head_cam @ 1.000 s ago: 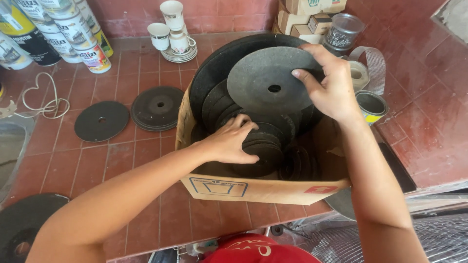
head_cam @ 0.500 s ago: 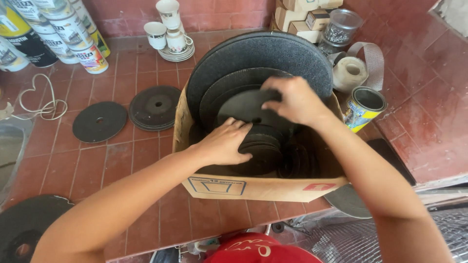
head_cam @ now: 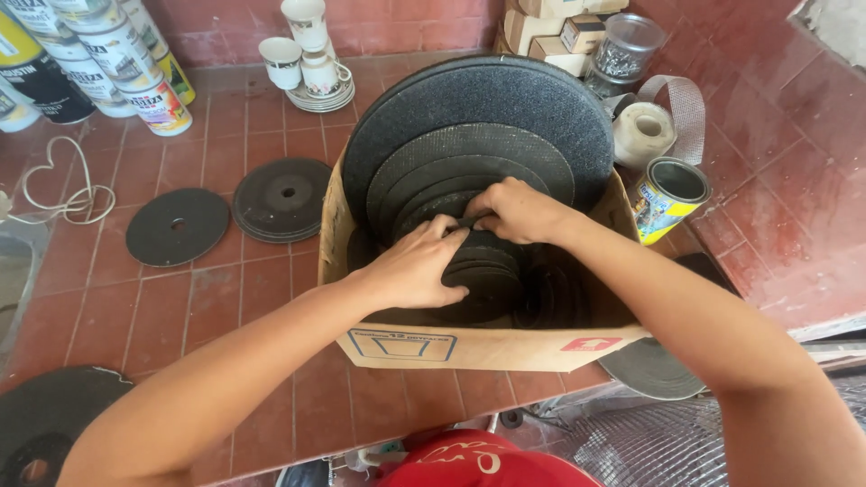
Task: Organizing and stacking various sizes of grinding discs into a cardboard box and on the floor.
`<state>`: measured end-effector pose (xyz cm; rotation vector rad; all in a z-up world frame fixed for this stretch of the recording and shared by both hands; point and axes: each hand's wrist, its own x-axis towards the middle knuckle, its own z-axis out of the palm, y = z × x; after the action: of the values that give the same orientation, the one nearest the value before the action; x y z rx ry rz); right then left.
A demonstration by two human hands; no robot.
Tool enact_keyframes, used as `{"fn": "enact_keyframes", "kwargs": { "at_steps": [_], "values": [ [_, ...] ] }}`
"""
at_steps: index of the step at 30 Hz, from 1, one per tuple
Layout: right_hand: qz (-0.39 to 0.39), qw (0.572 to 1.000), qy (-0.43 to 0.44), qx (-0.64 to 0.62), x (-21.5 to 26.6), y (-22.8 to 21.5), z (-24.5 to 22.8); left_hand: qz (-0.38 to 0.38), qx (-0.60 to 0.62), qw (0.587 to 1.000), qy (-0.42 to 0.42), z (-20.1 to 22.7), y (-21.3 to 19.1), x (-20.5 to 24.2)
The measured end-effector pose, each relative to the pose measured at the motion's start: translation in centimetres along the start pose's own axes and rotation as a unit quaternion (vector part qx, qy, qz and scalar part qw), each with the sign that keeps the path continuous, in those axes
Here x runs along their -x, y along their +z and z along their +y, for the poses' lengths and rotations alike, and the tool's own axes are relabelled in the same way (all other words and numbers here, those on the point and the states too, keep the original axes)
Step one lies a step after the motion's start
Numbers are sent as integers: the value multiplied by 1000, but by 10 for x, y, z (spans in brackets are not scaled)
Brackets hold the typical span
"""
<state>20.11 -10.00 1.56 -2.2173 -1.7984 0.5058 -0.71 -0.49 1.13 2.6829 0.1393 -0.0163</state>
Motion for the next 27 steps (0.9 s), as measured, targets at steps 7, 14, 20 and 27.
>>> {"fn": "enact_keyframes", "kwargs": {
  "at_steps": [7, 14, 20, 27],
  "values": [
    [59, 997, -50, 16, 6, -14, 0, 0, 23, 1000, 7, -2, 0, 1],
    [84, 982, -14, 169, 11, -6, -8, -4, 15, 1000, 1, -4, 1, -1],
    [44, 995, -35, 81, 13, -3, -9, 9, 9, 1000, 15, -19, 14, -11],
    [-34, 999, 37, 16, 25, -15, -48, 61, -9, 998, 32, -34, 31, -19]
  ]
}}
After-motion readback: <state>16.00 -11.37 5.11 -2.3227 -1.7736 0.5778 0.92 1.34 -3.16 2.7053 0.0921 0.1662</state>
